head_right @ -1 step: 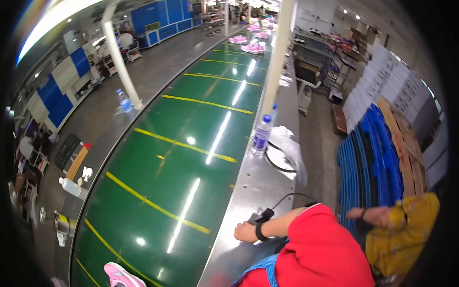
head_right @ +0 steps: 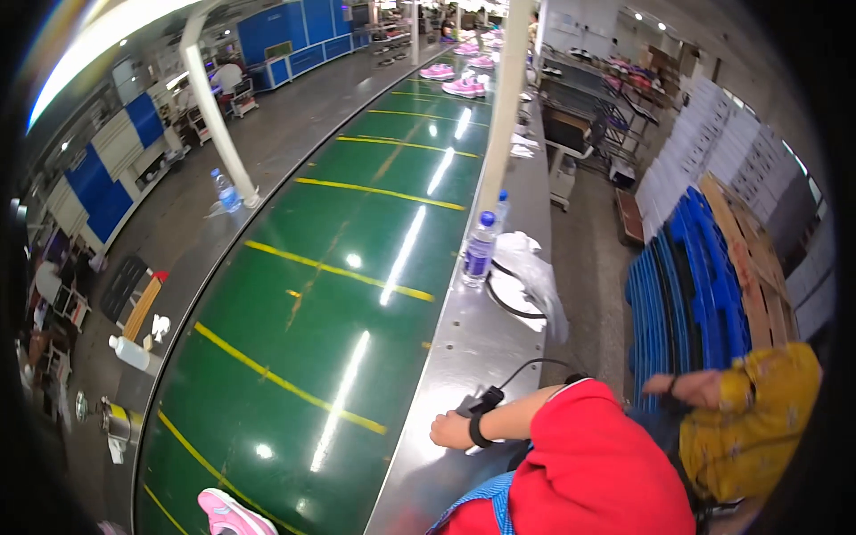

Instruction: Inspecting and cleaning pink sneakers on a conveyor belt in a factory setting.

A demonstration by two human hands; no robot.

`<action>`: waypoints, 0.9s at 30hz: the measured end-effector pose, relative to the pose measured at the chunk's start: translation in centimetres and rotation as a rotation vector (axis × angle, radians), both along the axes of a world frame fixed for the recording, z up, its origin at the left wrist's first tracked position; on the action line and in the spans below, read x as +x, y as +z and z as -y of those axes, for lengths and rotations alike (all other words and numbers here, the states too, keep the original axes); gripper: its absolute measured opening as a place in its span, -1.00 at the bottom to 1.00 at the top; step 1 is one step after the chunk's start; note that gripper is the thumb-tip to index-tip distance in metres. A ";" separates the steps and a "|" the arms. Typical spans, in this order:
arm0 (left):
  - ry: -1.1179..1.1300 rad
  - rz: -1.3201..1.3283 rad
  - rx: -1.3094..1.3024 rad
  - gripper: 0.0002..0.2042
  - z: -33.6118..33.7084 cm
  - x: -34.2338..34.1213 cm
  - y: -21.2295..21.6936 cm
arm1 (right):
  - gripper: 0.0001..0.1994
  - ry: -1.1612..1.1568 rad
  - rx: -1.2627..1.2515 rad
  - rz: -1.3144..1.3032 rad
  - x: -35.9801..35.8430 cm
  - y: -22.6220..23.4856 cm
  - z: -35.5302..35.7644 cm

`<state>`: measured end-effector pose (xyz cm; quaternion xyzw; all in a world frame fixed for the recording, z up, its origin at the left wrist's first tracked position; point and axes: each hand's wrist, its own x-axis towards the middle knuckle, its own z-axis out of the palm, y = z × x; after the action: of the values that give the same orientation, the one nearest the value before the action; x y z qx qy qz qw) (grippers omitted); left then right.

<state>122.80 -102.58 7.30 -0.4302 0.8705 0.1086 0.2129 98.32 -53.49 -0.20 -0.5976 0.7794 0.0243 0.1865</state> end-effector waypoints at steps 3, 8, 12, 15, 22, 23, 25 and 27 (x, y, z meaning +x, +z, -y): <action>0.013 -0.083 0.111 -0.36 -6.7 -0.1 3.4 | -0.86 -0.067 0.075 0.042 0.0 0.2 -0.4; 0.050 -0.214 0.288 -0.44 -19.5 -0.6 7.8 | -0.82 -0.062 -0.043 0.058 0.3 -1.2 -1.8; 0.100 -0.305 0.430 -0.50 -31.5 0.1 12.6 | -0.81 -0.094 -0.052 0.539 0.2 2.7 -4.7; 0.328 -0.318 0.644 -0.64 -39.7 -6.3 17.2 | -0.81 -0.128 -0.272 0.681 -1.6 2.7 -11.0; 0.109 -0.320 0.810 -0.60 -54.0 -20.1 21.5 | -0.82 -0.313 -0.456 0.785 -6.7 2.9 -30.0; 0.060 -0.314 0.805 -0.56 -55.8 -21.8 22.1 | -0.82 -0.374 -0.438 0.795 -7.3 3.7 -32.5; -0.040 -0.292 0.814 -0.48 -58.9 -24.9 22.5 | -0.83 -0.517 -0.438 0.767 -7.9 4.6 -37.4; -0.139 -0.273 0.819 -0.39 -62.2 -26.7 23.5 | -0.83 -0.640 -0.501 0.725 -7.7 4.6 -41.1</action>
<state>96.10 -40.40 30.76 -0.2322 0.8028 0.4860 0.2558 90.60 -12.39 4.44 -0.3267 0.7902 -0.4277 0.2931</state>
